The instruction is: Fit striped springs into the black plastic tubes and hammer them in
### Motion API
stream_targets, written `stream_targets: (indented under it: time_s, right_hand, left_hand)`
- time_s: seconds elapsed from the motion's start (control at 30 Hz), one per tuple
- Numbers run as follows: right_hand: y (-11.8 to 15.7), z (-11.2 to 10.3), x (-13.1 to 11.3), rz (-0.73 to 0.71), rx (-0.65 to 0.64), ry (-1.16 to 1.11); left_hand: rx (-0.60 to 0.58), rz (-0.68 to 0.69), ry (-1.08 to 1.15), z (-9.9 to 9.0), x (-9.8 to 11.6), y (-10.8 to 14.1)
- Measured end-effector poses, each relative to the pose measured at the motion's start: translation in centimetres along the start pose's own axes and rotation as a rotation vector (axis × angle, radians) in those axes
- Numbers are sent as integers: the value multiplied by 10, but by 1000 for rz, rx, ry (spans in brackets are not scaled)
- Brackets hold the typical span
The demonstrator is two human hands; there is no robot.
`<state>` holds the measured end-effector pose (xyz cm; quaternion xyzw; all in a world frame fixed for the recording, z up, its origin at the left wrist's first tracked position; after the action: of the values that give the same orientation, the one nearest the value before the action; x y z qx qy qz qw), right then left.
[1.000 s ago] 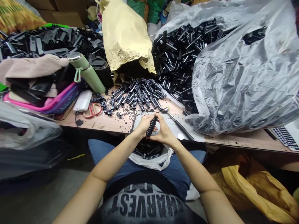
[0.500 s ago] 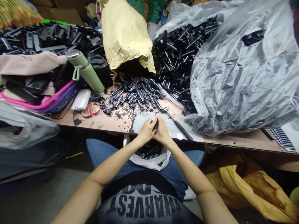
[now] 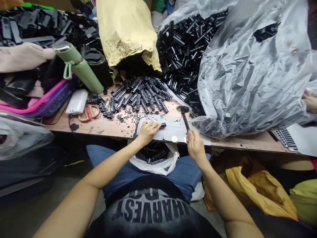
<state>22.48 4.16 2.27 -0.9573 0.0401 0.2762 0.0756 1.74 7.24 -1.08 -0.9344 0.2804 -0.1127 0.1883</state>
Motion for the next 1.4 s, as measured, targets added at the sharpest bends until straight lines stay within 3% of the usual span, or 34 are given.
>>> stream_targets:
  time_s: [0.17, 0.33, 0.43, 0.53, 0.63, 0.77, 0.83, 0.87, 0.97, 1.03, 1.1, 1.17, 1.23, 1.33, 1.4]
  right_hand:
    - [24, 15, -10, 11, -192, 187]
    - [26, -12, -59, -91, -51, -64]
    - [37, 13, -82, -163, -160, 13]
    - [45, 47, -86, -217, -321, 155]
    - [37, 45, -81, -220, -300, 127]
    - [4, 10, -43, -109, -110, 234]
    - [-13, -2, -15, -49, -39, 354]
    - [-21, -4, -1, -22, -19, 401]
    - [-44, -2, 24, -18, 44, 451]
    - [-65, 2, 18, -123, 100, 402]
    - [-93, 8, -1, -253, 146, 340]
    - [-131, 15, -19, -312, 165, 334]
    - [-172, 25, -29, -278, 138, 385]
    - [-222, 44, -32, -207, 11, 427]
    - [-241, 50, -32, -187, -30, 409]
  left_hand:
    - [-54, -55, -15, 5, 12, 1]
    - [-40, -98, 4, 14, 40, 2]
    - [-55, -98, 56, 22, 45, 5]
    - [-31, -84, 98, 22, 40, 4]
    - [-11, -135, 134, 17, 33, -3]
    - [-100, -194, 239, 9, 29, -10]
    - [-73, -202, 288, -2, 15, -17]
    - [-18, -267, 273, -9, -3, -22]
    - [148, -676, 65, -26, -83, -29]
    - [70, -820, -21, -20, -120, -35]
    - [-22, -840, -63, -14, -136, -41]
    - [-38, -816, -84, -18, -136, -42]
    - [22, -766, -81, -36, -125, -40]
    - [120, -617, 25, -64, -95, -33]
    - [114, -514, 156, -66, -73, -29]
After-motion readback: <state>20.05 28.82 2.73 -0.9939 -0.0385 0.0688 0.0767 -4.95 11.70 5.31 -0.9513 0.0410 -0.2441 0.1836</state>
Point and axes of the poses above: each hand's wrist, its own y-axis away from the middle knuckle, its own z-axis out of the palm, x = y × z, the point moved 8 cm from there along -y, towards the middle knuckle, and after that the axes turned 8 degrees about x, right-handed, at the moved point
